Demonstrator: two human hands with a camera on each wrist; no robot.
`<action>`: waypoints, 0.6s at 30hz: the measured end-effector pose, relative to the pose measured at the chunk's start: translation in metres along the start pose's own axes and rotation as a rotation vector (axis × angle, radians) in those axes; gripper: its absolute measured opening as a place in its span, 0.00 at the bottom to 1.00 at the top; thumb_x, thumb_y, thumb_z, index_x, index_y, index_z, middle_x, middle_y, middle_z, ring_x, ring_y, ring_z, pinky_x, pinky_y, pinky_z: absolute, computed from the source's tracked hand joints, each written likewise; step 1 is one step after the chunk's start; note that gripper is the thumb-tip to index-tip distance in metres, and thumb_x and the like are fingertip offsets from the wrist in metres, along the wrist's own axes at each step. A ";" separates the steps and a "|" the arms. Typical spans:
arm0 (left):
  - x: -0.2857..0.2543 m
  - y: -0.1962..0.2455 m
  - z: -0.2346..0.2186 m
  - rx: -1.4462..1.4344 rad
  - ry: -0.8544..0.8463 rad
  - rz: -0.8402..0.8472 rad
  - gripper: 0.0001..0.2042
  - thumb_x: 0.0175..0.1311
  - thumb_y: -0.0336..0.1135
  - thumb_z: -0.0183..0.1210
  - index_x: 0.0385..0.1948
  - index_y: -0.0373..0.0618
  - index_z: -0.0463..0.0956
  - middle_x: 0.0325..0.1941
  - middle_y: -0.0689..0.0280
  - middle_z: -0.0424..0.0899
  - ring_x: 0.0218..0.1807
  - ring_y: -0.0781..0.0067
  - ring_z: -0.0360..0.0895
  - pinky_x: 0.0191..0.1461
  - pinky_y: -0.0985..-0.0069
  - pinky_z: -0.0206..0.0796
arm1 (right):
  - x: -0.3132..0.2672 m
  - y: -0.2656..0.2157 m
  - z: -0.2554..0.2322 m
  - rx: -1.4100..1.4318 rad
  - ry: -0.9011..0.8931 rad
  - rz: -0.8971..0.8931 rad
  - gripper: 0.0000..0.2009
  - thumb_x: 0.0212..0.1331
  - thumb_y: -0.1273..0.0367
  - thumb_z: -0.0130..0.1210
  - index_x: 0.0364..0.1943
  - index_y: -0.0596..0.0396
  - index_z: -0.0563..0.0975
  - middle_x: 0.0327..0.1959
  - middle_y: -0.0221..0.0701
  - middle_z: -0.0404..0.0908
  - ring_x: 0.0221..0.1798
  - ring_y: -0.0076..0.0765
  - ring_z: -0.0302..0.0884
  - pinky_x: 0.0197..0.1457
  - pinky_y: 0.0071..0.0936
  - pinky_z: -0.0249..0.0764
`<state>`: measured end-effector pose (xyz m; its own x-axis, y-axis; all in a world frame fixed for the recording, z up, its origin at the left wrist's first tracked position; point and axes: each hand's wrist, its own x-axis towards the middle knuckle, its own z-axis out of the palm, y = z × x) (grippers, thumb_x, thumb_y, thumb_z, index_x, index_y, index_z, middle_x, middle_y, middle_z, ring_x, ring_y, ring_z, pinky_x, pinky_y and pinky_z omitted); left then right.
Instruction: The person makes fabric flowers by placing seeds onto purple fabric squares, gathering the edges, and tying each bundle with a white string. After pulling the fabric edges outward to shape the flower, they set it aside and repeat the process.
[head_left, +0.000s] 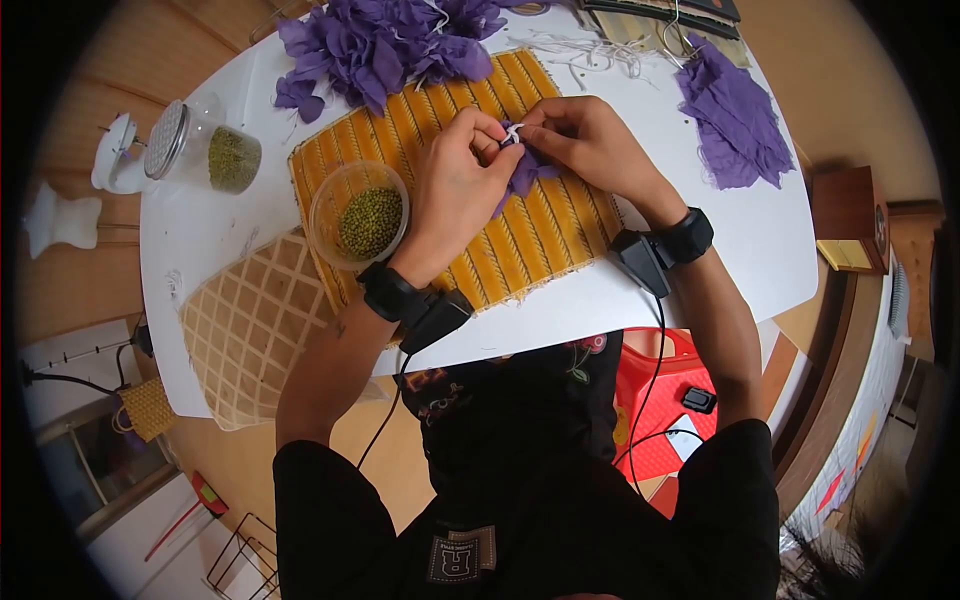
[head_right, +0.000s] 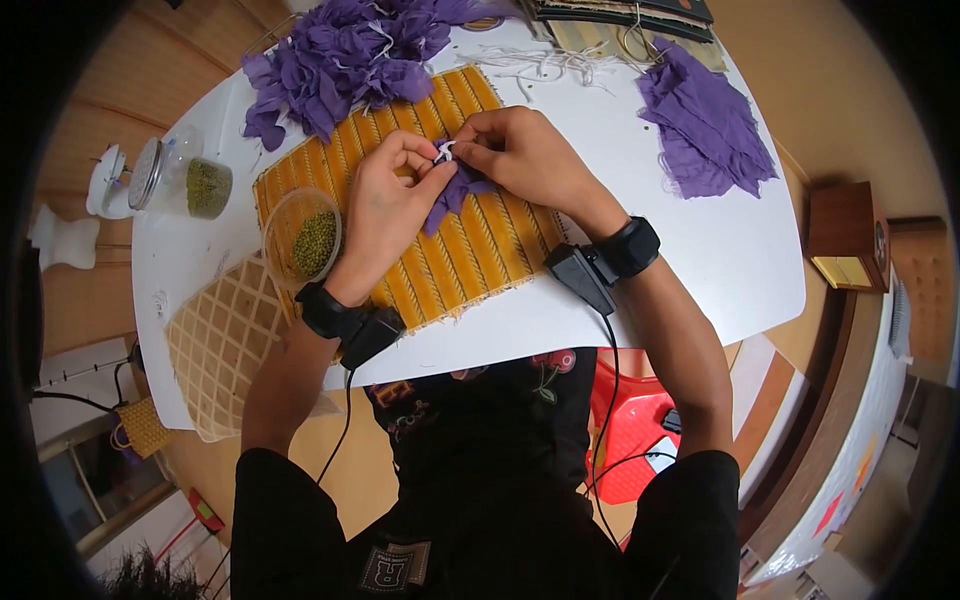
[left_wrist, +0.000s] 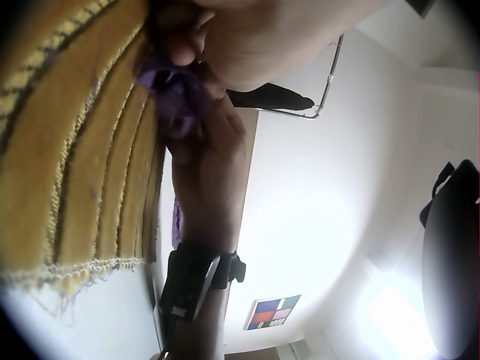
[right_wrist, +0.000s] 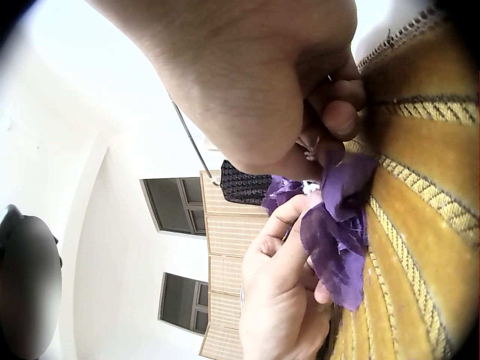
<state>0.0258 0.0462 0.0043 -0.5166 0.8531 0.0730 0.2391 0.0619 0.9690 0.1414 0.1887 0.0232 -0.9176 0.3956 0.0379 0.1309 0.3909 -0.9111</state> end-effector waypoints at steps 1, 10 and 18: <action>-0.001 0.002 0.000 0.009 0.039 0.019 0.12 0.58 0.21 0.61 0.37 0.39 0.65 0.21 0.71 0.69 0.22 0.87 0.70 0.20 0.87 0.59 | 0.000 0.000 0.000 0.013 -0.006 0.012 0.08 0.59 0.71 0.55 0.35 0.63 0.81 0.24 0.29 0.80 0.27 0.20 0.73 0.34 0.21 0.70; -0.004 0.008 0.001 0.165 0.085 0.030 0.09 0.54 0.29 0.65 0.27 0.39 0.72 0.18 0.64 0.77 0.18 0.74 0.74 0.24 0.74 0.64 | 0.001 0.001 0.000 -0.002 0.006 -0.015 0.08 0.58 0.71 0.55 0.36 0.62 0.81 0.23 0.28 0.80 0.27 0.20 0.73 0.34 0.21 0.70; -0.004 0.013 0.000 0.081 0.093 0.009 0.05 0.59 0.27 0.59 0.27 0.37 0.73 0.17 0.64 0.78 0.16 0.74 0.75 0.22 0.74 0.64 | 0.001 0.005 -0.001 -0.051 0.052 -0.031 0.09 0.58 0.70 0.55 0.35 0.62 0.81 0.25 0.32 0.82 0.27 0.23 0.76 0.35 0.22 0.71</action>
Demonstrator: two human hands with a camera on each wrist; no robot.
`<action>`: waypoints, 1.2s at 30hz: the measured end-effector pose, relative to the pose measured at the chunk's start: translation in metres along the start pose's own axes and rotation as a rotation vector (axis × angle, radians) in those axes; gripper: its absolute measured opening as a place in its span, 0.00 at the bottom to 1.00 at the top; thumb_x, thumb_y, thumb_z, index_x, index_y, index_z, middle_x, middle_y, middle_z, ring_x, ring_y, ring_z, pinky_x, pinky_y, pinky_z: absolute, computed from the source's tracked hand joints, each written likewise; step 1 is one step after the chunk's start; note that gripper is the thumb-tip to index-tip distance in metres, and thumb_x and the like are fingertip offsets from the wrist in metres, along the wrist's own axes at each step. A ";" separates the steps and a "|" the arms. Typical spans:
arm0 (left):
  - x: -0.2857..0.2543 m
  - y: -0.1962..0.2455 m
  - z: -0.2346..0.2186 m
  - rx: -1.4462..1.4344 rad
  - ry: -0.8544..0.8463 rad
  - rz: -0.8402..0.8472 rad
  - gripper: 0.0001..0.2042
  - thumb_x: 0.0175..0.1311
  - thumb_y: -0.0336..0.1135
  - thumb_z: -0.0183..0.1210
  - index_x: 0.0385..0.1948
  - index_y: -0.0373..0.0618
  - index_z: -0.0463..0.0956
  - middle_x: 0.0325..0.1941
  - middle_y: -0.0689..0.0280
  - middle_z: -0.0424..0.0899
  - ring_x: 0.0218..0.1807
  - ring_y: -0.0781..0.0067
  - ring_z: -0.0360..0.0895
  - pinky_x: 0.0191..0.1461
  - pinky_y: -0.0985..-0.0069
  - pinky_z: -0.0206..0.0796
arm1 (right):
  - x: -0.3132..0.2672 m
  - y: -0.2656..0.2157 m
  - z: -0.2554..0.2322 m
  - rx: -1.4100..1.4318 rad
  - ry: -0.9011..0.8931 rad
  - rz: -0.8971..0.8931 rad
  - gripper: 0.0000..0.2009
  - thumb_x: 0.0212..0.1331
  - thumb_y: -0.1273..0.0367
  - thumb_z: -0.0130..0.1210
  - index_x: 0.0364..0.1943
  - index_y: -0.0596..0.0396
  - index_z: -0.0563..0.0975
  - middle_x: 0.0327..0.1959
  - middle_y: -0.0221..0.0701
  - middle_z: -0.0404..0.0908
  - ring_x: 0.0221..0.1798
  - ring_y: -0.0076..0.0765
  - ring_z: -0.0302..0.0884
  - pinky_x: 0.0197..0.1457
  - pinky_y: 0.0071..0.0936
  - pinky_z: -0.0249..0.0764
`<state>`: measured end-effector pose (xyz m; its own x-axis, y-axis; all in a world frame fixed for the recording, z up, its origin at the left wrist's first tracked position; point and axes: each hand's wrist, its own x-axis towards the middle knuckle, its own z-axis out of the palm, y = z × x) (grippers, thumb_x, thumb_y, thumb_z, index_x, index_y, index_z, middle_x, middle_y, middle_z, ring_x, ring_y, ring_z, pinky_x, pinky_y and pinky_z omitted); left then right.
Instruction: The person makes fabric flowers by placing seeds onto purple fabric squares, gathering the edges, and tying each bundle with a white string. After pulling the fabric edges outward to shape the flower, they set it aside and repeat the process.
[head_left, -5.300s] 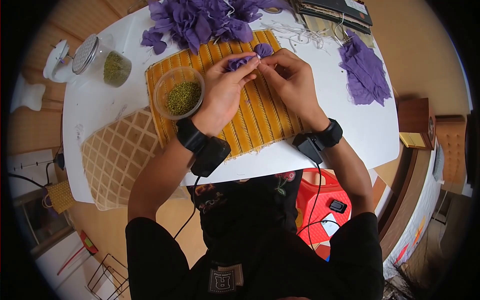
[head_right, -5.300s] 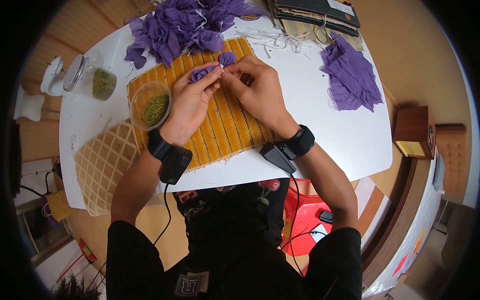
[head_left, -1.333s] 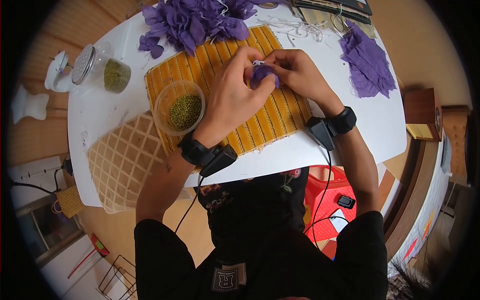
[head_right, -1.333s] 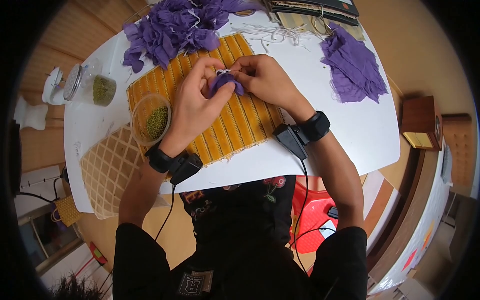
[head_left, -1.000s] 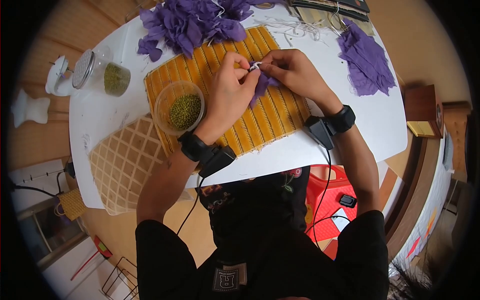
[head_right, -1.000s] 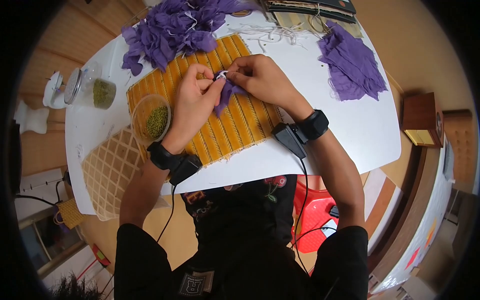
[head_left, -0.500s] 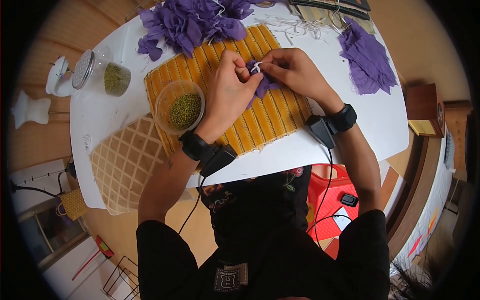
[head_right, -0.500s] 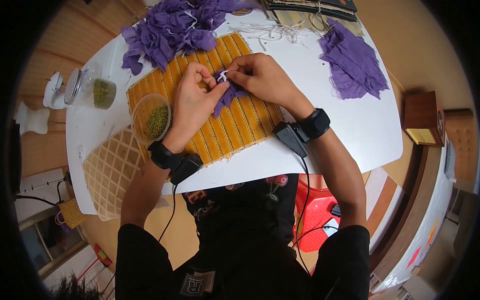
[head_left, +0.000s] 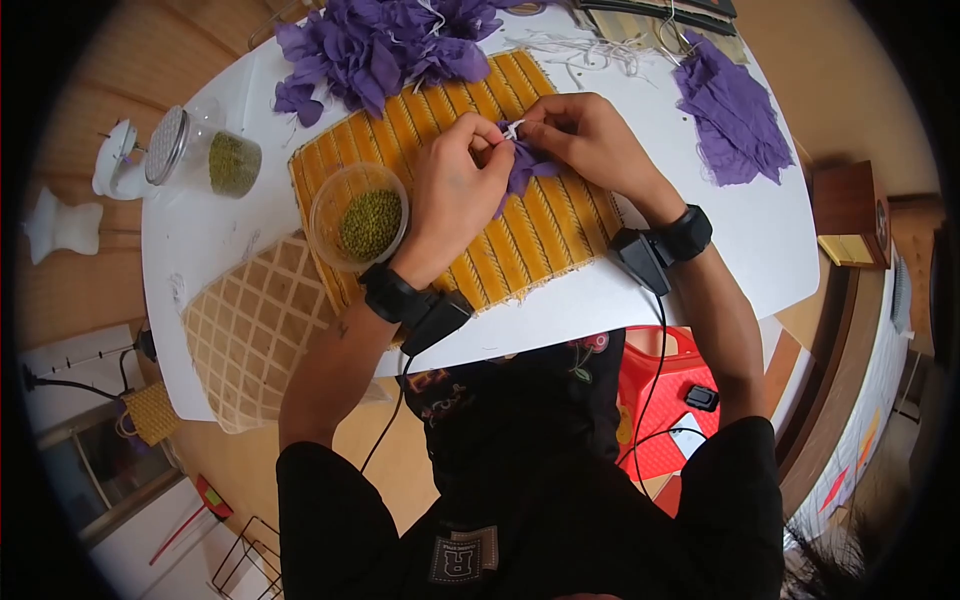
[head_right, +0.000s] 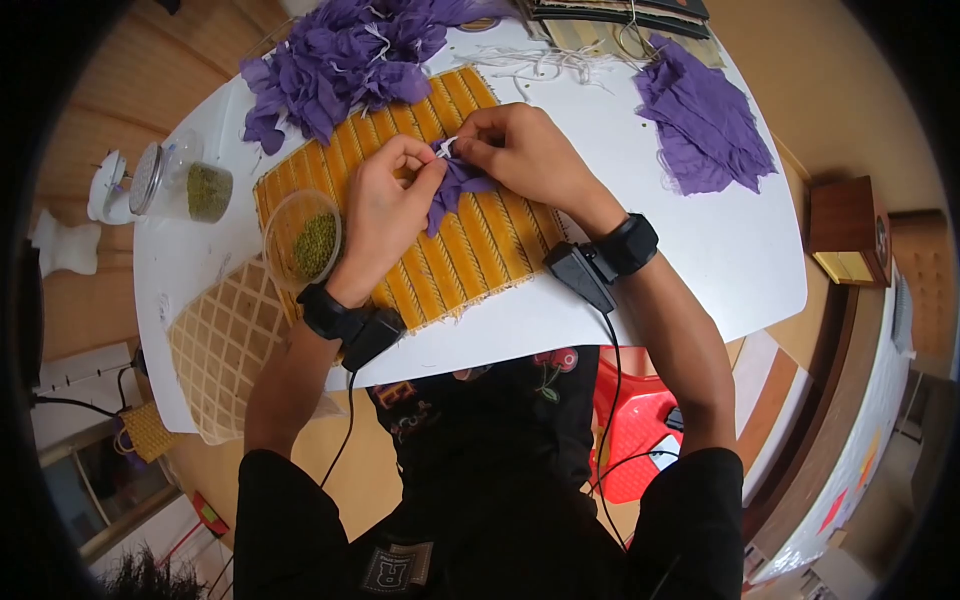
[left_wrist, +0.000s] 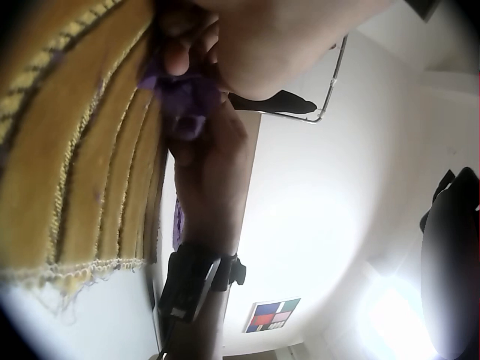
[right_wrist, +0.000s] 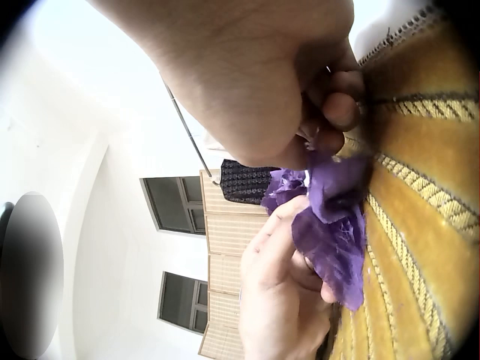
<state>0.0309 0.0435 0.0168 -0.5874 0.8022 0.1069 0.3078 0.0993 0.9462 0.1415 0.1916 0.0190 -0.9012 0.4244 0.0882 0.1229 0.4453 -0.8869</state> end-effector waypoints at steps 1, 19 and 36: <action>0.000 0.000 -0.001 -0.028 -0.007 -0.015 0.05 0.59 0.27 0.58 0.27 0.37 0.73 0.17 0.64 0.77 0.17 0.74 0.75 0.22 0.74 0.64 | 0.000 0.000 -0.001 0.005 0.018 0.021 0.09 0.58 0.69 0.55 0.35 0.61 0.82 0.25 0.33 0.83 0.27 0.24 0.77 0.35 0.23 0.72; -0.003 0.002 -0.004 0.131 -0.116 -0.048 0.08 0.60 0.33 0.53 0.27 0.37 0.71 0.22 0.55 0.77 0.26 0.57 0.76 0.31 0.64 0.64 | 0.002 0.004 -0.005 -0.263 0.203 -0.033 0.07 0.52 0.70 0.58 0.33 0.55 0.84 0.26 0.41 0.83 0.29 0.46 0.80 0.38 0.35 0.74; -0.012 0.004 0.007 0.371 -0.131 0.231 0.05 0.59 0.29 0.53 0.28 0.39 0.67 0.21 0.57 0.72 0.24 0.55 0.72 0.29 0.64 0.61 | 0.004 0.005 -0.003 -0.378 0.295 -0.020 0.07 0.51 0.71 0.58 0.33 0.55 0.84 0.26 0.41 0.83 0.29 0.47 0.80 0.38 0.37 0.75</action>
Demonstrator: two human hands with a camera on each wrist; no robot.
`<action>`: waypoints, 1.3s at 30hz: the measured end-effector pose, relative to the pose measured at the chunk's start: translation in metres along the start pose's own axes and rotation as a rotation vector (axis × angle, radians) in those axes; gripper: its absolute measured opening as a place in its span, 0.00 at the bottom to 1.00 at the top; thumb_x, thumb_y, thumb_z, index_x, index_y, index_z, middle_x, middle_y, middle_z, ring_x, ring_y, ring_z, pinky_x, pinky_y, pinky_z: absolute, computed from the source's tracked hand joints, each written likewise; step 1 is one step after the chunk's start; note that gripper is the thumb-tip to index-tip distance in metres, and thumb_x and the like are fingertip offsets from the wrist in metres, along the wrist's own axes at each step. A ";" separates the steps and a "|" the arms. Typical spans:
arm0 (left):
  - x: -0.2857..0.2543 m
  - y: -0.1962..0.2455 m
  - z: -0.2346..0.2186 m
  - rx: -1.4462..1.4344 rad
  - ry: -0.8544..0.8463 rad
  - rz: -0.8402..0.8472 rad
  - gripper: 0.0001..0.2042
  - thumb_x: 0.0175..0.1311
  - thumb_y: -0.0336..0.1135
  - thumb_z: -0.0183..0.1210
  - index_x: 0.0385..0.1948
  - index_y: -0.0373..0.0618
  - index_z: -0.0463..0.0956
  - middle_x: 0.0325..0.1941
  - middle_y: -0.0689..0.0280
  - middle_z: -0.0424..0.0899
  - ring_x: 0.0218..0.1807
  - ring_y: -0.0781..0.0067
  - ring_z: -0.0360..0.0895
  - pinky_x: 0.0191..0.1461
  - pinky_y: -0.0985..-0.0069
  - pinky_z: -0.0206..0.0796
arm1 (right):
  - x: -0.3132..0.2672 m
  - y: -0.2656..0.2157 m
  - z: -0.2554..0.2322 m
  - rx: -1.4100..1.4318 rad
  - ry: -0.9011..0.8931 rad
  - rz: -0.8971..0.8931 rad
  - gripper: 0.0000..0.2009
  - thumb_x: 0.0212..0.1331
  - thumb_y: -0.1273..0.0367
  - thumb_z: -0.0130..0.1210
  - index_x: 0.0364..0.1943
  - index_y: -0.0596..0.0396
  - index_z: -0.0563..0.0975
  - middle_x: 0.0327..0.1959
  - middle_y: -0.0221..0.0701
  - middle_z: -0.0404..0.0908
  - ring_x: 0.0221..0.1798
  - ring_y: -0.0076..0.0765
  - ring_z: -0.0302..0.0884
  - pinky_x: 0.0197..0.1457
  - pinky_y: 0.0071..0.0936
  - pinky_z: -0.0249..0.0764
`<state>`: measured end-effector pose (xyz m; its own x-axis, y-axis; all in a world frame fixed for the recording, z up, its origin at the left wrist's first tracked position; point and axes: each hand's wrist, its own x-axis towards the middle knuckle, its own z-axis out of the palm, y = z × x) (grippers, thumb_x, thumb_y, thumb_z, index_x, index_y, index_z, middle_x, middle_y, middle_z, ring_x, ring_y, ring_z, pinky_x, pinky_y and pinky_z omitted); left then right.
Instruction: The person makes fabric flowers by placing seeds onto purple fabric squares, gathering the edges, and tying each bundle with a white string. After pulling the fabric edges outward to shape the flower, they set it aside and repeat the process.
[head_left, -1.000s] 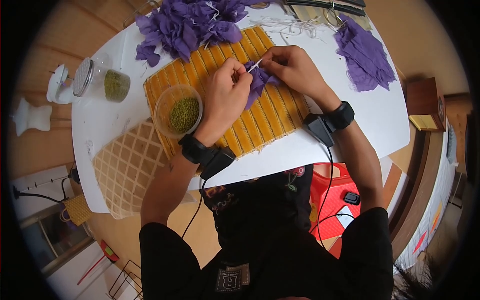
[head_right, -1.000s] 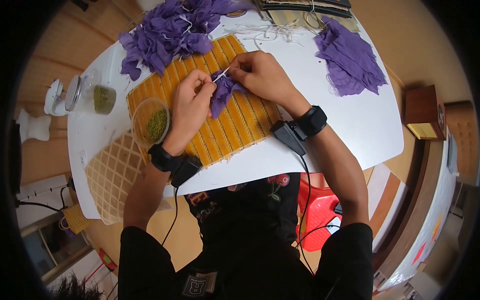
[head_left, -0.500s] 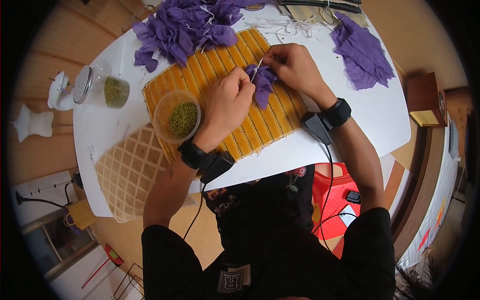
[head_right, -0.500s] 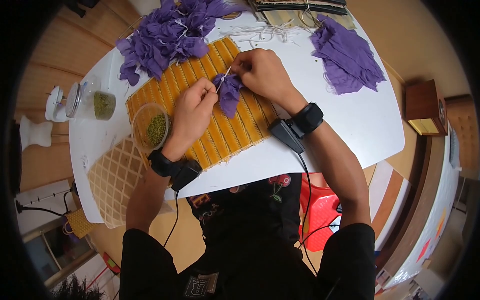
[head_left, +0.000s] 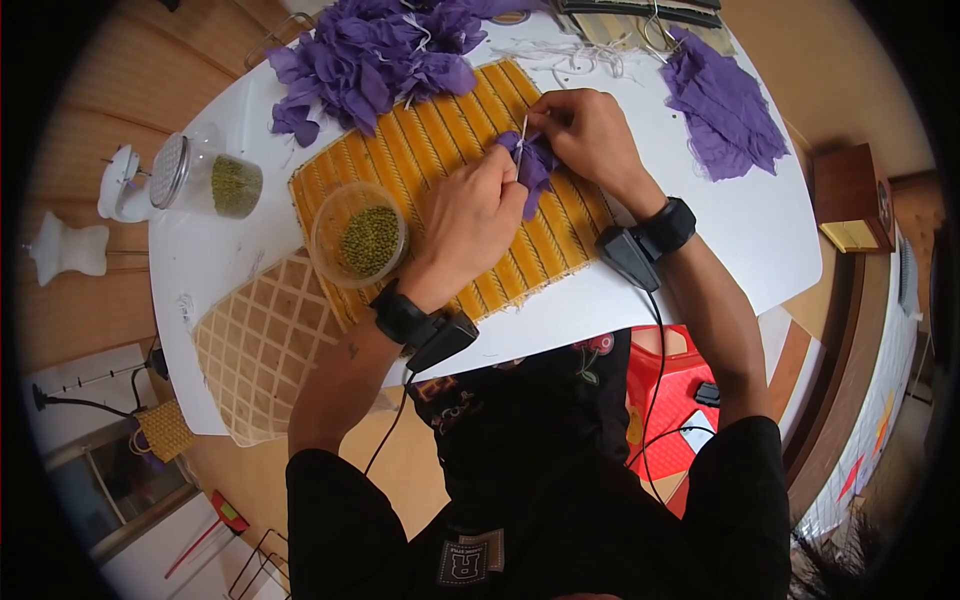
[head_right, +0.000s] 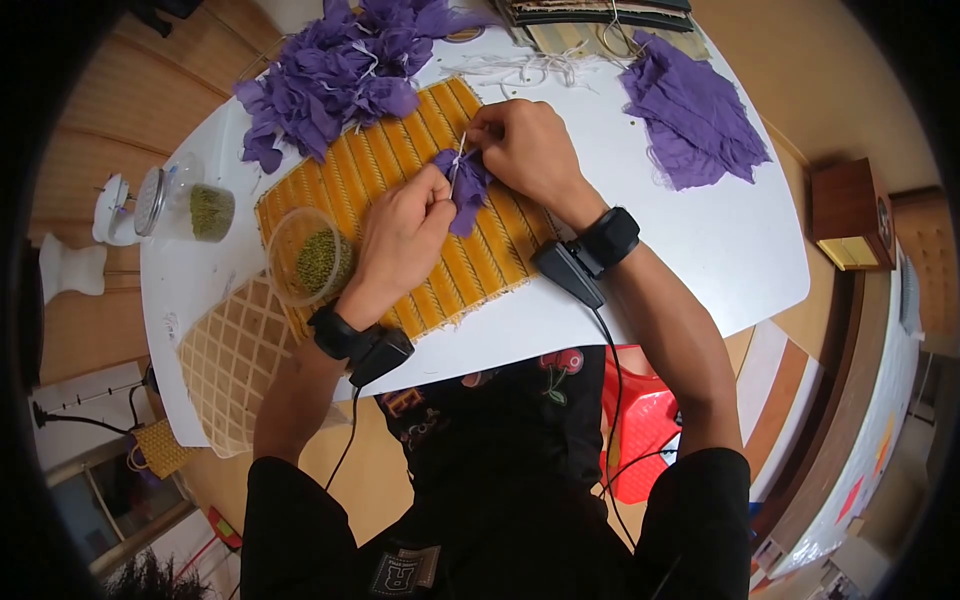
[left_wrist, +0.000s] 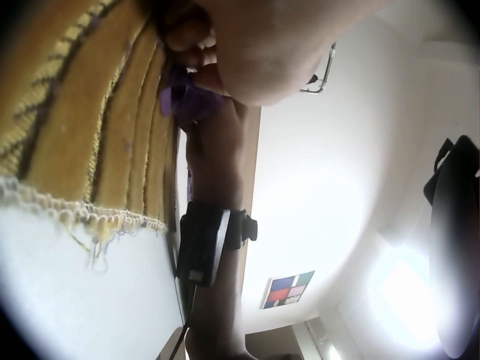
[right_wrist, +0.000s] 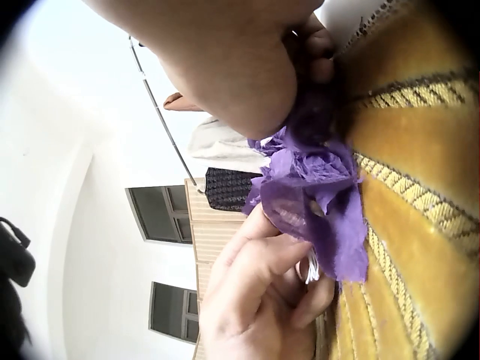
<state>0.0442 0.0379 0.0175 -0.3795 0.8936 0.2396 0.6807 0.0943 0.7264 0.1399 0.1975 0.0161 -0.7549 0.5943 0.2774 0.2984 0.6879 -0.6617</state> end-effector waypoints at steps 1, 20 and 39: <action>-0.001 0.001 0.000 -0.012 -0.013 -0.029 0.05 0.59 0.29 0.54 0.28 0.39 0.67 0.20 0.58 0.72 0.23 0.58 0.72 0.28 0.66 0.61 | 0.001 0.000 0.000 -0.006 -0.006 -0.002 0.07 0.51 0.71 0.58 0.33 0.56 0.84 0.26 0.41 0.83 0.30 0.47 0.81 0.38 0.36 0.75; 0.006 0.024 -0.006 -0.088 0.245 0.158 0.16 0.55 0.14 0.49 0.44 0.40 0.69 0.46 0.62 0.70 0.43 0.76 0.70 0.34 0.85 0.65 | 0.008 0.021 -0.002 0.389 0.017 0.076 0.13 0.64 0.66 0.49 0.35 0.62 0.79 0.26 0.36 0.82 0.30 0.28 0.77 0.36 0.28 0.73; 0.068 0.062 -0.093 0.433 0.284 0.085 0.10 0.57 0.29 0.58 0.39 0.37 0.80 0.33 0.50 0.83 0.33 0.56 0.82 0.38 0.68 0.71 | 0.006 0.016 -0.010 0.593 -0.088 0.178 0.12 0.64 0.69 0.48 0.33 0.65 0.78 0.18 0.34 0.77 0.15 0.27 0.73 0.23 0.28 0.69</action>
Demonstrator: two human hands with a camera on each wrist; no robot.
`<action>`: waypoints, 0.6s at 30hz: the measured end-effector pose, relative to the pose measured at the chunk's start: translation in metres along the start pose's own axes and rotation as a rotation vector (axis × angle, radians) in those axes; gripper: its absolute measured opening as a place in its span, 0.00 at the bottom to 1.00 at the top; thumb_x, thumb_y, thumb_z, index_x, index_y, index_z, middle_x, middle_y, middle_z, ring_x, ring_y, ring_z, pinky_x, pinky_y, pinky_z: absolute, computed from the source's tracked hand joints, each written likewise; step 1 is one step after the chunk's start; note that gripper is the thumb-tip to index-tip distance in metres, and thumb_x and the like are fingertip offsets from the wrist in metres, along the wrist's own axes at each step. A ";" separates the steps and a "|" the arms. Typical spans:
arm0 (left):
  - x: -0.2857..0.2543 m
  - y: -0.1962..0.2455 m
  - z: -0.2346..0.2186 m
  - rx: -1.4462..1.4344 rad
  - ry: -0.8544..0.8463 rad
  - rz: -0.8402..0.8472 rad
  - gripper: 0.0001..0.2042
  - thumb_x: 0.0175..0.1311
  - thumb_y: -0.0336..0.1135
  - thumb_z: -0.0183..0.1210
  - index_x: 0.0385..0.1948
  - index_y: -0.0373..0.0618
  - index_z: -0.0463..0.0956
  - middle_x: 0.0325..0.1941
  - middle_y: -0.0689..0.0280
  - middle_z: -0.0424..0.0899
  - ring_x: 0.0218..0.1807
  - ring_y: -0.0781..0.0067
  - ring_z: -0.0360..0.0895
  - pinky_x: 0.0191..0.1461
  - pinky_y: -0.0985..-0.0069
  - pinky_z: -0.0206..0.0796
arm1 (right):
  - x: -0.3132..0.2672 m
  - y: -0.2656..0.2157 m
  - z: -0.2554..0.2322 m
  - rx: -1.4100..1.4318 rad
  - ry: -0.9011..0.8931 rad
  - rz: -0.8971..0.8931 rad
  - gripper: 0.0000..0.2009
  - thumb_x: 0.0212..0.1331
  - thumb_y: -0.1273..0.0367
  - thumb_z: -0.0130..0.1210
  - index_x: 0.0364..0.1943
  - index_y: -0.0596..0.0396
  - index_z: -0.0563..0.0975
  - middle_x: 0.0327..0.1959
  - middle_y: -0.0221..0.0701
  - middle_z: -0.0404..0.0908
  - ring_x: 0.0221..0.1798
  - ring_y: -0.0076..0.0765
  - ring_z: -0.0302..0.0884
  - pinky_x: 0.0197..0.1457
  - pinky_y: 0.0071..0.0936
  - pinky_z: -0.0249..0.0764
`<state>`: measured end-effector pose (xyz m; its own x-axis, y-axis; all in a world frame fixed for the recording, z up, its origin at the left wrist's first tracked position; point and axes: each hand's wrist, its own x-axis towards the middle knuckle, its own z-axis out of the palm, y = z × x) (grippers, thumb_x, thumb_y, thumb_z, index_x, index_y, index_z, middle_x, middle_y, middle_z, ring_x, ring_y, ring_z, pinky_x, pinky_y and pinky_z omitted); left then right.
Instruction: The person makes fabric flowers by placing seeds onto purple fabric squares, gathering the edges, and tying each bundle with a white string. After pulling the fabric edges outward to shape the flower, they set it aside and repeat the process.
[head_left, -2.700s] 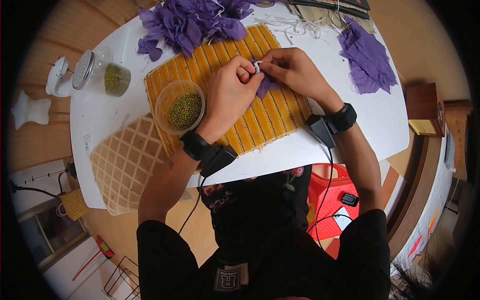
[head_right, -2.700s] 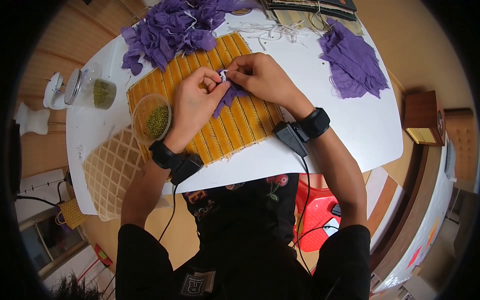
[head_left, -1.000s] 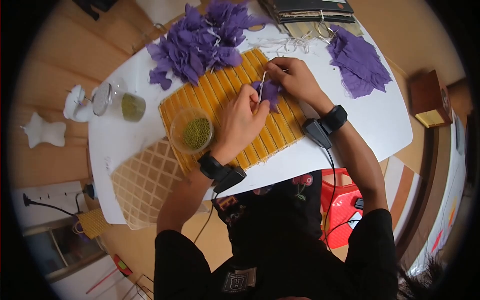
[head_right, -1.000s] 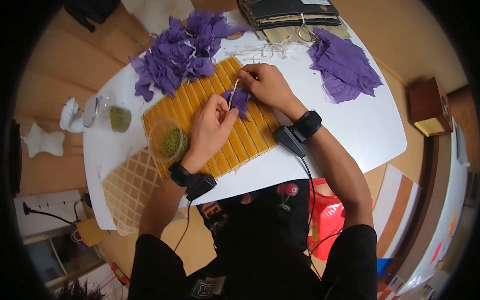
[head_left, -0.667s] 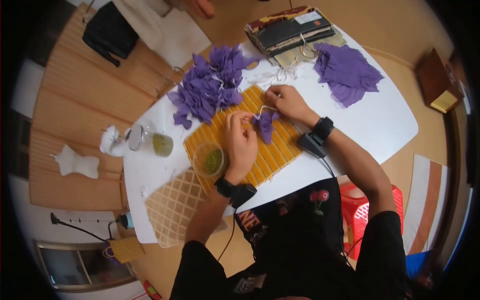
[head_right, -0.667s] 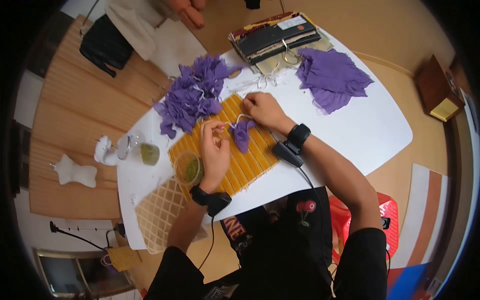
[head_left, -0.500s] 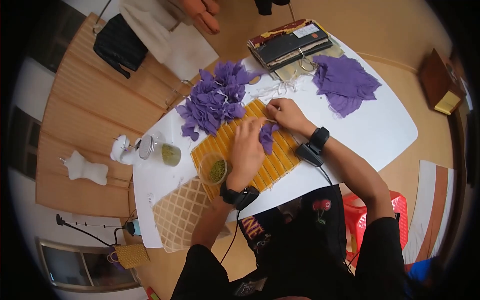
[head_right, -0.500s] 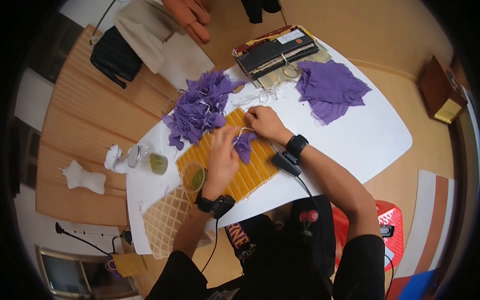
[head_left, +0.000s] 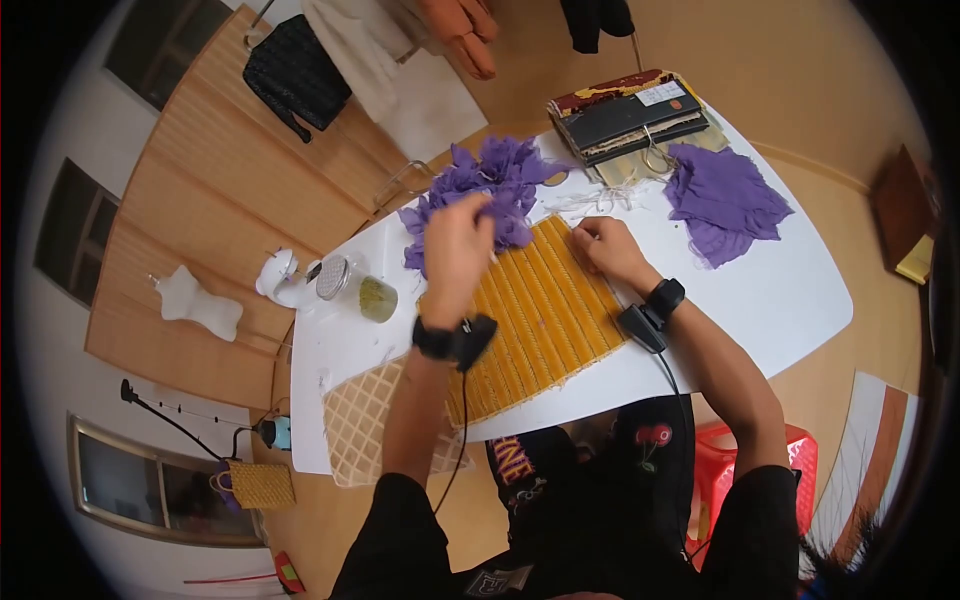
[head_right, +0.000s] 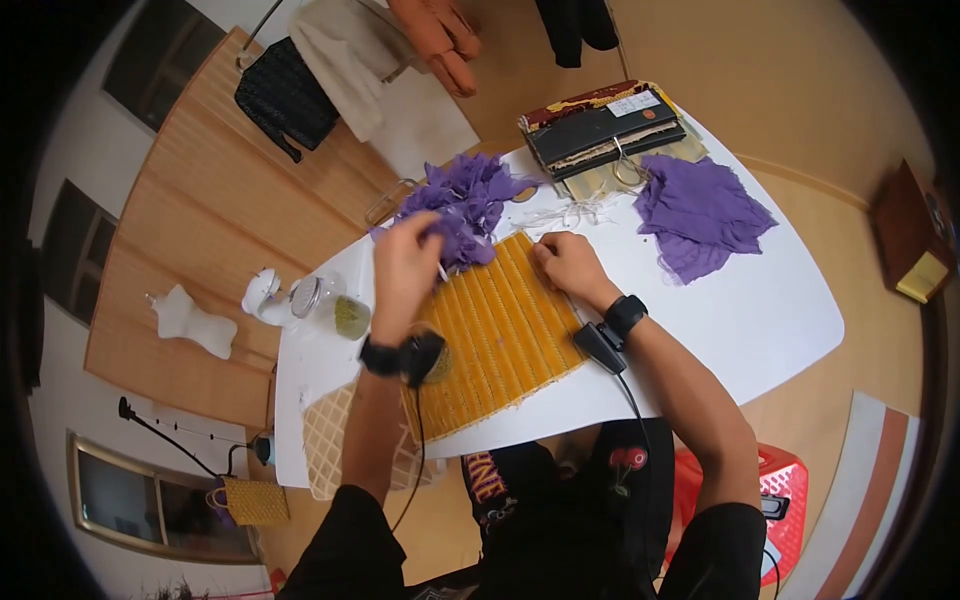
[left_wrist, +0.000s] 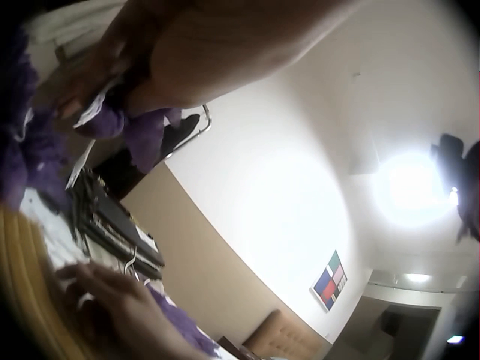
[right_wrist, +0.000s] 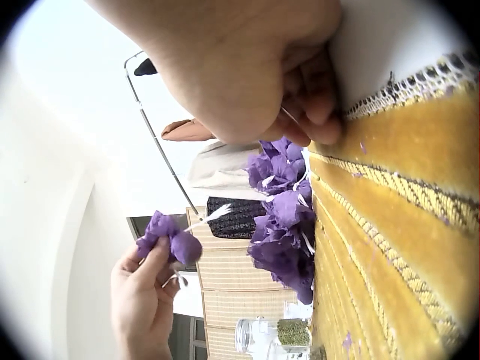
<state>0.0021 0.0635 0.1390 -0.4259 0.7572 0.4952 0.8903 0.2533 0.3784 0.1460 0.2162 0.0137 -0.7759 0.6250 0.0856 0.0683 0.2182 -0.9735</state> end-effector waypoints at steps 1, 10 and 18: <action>0.017 -0.007 -0.008 0.001 0.017 -0.006 0.12 0.58 0.31 0.59 0.41 0.37 0.79 0.34 0.50 0.83 0.34 0.56 0.82 0.39 0.69 0.71 | -0.001 -0.002 0.001 0.020 0.006 0.014 0.12 0.64 0.69 0.48 0.33 0.65 0.78 0.17 0.34 0.77 0.15 0.27 0.72 0.23 0.28 0.69; -0.003 -0.039 -0.058 0.114 -0.247 -0.114 0.19 0.59 0.41 0.62 0.47 0.38 0.77 0.38 0.52 0.84 0.38 0.59 0.81 0.43 0.69 0.71 | -0.003 -0.004 0.001 -0.021 0.026 -0.018 0.11 0.63 0.70 0.49 0.32 0.65 0.79 0.17 0.34 0.77 0.15 0.27 0.73 0.23 0.27 0.69; -0.067 -0.100 -0.038 -0.059 -0.655 -0.220 0.12 0.60 0.35 0.61 0.36 0.34 0.81 0.27 0.59 0.84 0.27 0.72 0.80 0.34 0.75 0.71 | -0.002 -0.003 0.001 -0.050 0.021 -0.028 0.12 0.61 0.68 0.50 0.29 0.64 0.79 0.15 0.35 0.77 0.15 0.29 0.73 0.24 0.29 0.69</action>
<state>-0.0647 -0.0352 0.0980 -0.3943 0.9040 -0.1653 0.7761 0.4239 0.4669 0.1468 0.2133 0.0159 -0.7646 0.6337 0.1177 0.0781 0.2724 -0.9590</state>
